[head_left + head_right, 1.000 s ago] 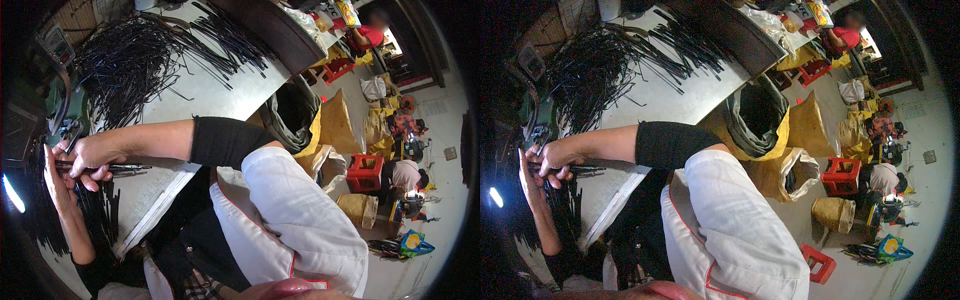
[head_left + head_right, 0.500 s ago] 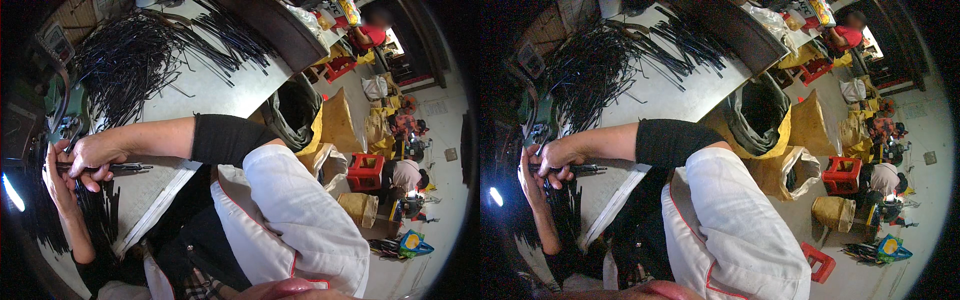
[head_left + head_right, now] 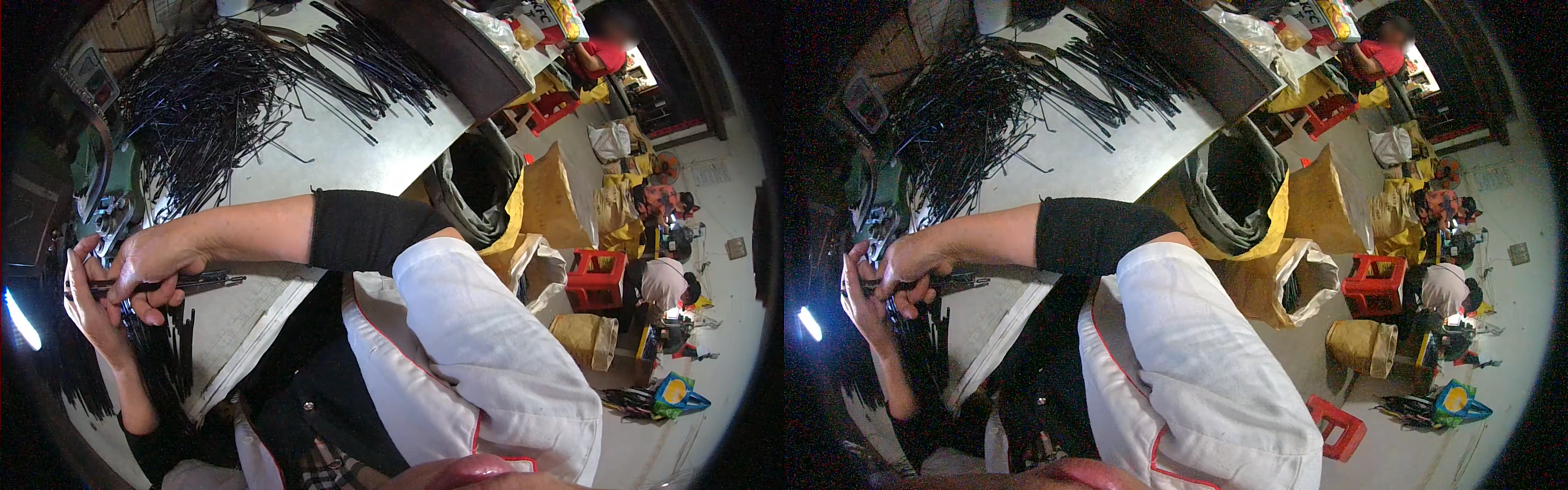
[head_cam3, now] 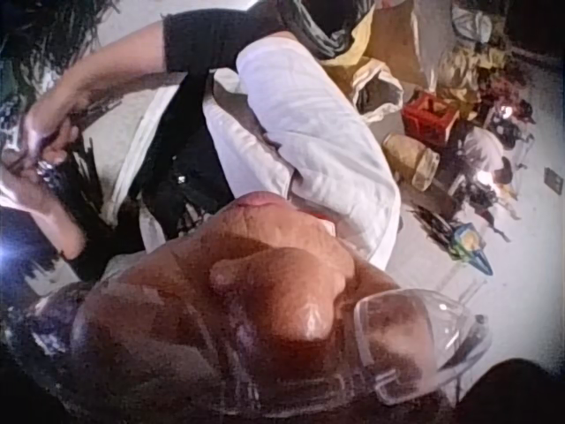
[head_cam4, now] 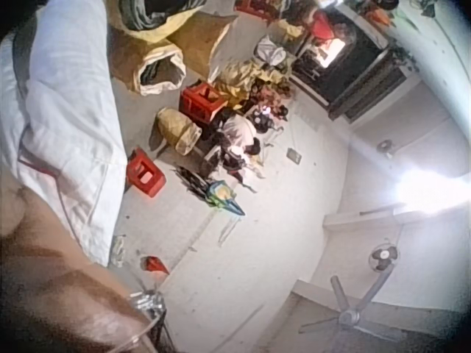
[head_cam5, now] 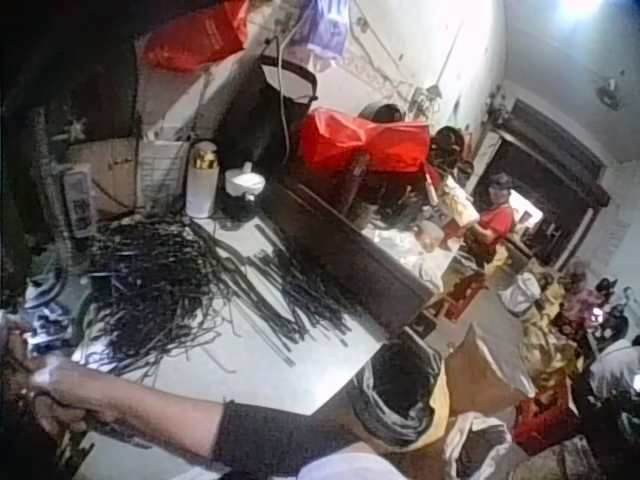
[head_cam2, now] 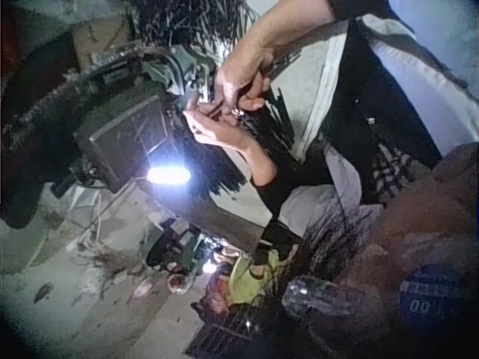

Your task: The recorder is using a manual press at a workstation to assemble or trim black plastic components, likely umbrella stays.

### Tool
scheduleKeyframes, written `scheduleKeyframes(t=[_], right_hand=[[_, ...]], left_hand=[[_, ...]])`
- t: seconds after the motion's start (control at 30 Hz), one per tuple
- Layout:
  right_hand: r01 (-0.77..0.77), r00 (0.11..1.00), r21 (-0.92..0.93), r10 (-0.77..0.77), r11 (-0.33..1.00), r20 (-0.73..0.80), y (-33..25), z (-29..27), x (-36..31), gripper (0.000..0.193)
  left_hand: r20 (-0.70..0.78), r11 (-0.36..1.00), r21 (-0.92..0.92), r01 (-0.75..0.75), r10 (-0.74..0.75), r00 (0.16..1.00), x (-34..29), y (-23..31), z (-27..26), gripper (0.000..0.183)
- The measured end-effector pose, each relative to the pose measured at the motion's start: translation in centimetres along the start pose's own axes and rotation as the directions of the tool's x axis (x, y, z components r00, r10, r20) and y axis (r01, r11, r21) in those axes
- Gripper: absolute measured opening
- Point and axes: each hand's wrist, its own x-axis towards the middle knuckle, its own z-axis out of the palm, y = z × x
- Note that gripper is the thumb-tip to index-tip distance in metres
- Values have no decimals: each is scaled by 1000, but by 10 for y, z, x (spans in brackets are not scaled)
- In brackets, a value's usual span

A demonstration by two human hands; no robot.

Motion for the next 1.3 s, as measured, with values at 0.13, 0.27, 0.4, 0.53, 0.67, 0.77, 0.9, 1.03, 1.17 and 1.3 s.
scheduleKeyframes(t=[0.13,0.27,0.4,0.53,0.67,0.77,0.9,1.03,1.17,1.3], right_hand=[[5,1000,-26,-5,1000,6,-1,1,-2,24],[-7,1000,4,7,1000,17,-2,3,0,25],[-7,1000,-11,7,1000,21,-2,3,-1,25],[-23,1000,-8,23,1000,8,-2,0,-4,25],[-24,1000,-13,24,1000,14,-5,1,-2,25],[-32,999,-47,33,998,12,-11,12,0,25],[-69,994,-76,61,995,-96,-3,2,-5,26],[-76,987,-195,46,978,-155,-7,9,-6,26],[-65,988,-204,35,977,-150,-16,12,-25,23],[-149,967,-318,71,936,-244,-26,14,-67,23]], left_hand=[[27,999,37,-17,16,1000,1,2,-5,35],[111,797,343,-498,492,864,0,-9,-7,31],[131,995,78,-57,46,990,-2,-7,-16,35],[-28,944,170,-284,293,956,1,-2,9,42],[-8,945,220,-244,251,968,1,7,5,41],[-6,966,236,-106,110,994,-4,19,-3,43],[108,961,-117,250,-238,965,-1,29,8,48],[145,938,-181,297,-274,951,0,28,2,52],[215,941,-167,294,-256,942,-4,27,2,58],[248,966,-119,228,-193,949,-4,21,4,68]])
